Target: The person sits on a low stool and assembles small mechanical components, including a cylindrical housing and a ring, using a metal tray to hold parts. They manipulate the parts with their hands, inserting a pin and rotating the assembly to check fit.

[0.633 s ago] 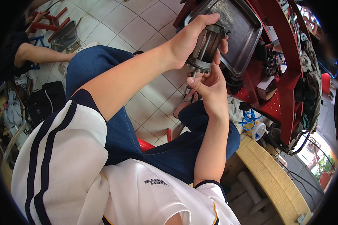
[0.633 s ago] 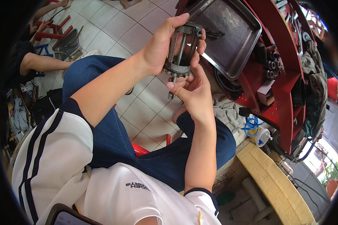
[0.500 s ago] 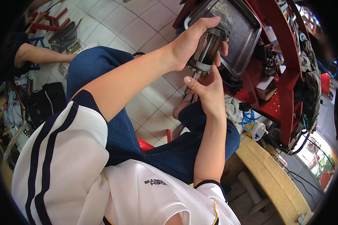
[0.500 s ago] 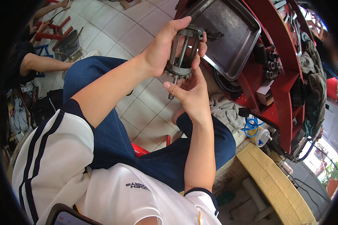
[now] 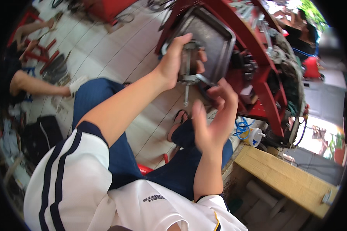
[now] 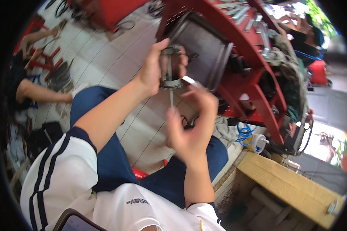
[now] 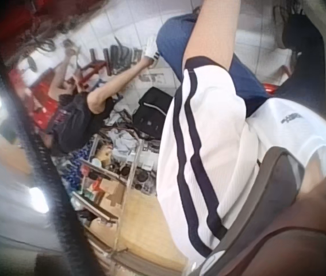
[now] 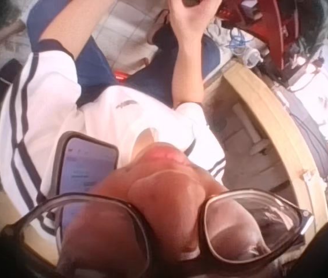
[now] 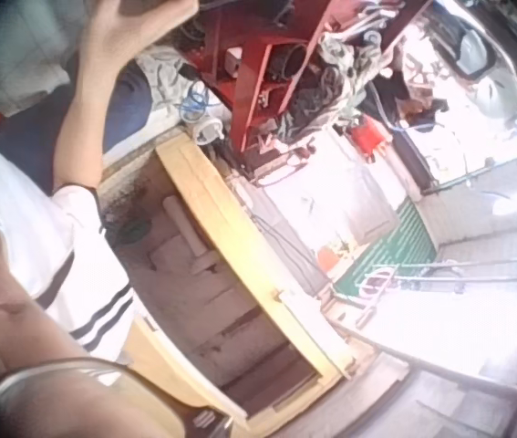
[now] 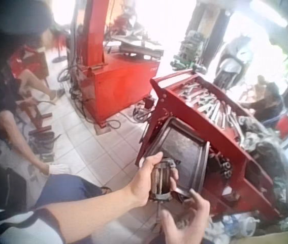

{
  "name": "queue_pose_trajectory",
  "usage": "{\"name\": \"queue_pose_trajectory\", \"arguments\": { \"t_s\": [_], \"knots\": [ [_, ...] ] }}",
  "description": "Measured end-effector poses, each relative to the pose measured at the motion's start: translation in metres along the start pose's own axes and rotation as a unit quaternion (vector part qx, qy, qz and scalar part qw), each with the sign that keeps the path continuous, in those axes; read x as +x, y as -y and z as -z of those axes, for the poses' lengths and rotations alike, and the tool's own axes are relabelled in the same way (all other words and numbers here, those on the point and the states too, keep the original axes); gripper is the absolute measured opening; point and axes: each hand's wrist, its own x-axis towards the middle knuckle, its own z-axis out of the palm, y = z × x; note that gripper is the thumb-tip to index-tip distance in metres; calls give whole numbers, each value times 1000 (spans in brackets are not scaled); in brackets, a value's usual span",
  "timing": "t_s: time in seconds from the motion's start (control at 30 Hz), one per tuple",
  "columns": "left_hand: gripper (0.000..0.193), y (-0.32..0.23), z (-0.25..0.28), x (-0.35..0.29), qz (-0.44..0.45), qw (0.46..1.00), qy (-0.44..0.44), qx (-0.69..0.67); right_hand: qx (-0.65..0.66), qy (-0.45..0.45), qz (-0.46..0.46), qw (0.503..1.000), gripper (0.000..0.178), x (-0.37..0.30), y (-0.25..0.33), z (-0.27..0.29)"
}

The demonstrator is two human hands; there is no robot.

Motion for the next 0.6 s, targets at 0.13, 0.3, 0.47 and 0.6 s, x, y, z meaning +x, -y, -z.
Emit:
{"name": "queue_pose_trajectory", "arguments": {
  "t_s": [0.13, 0.3, 0.47, 0.6],
  "knots": [
    [54, -1, 2, 4, 20, 998, 54, -17, 321, 311, 186, 875, 47, -22, 112, 26],
    [53, -4, 15, 1, 16, 999, 45, -16, 341, 237, 355, 837, 50, -19, 166, 5],
    [51, -21, 16, -9, -7, 998, 52, -18, 408, 421, 300, 753, 55, 8, 225, 19],
    [50, -22, 13, -11, -5, 998, 50, -27, 459, 483, 305, 680, 54, -4, 240, 11]
  ]
}}
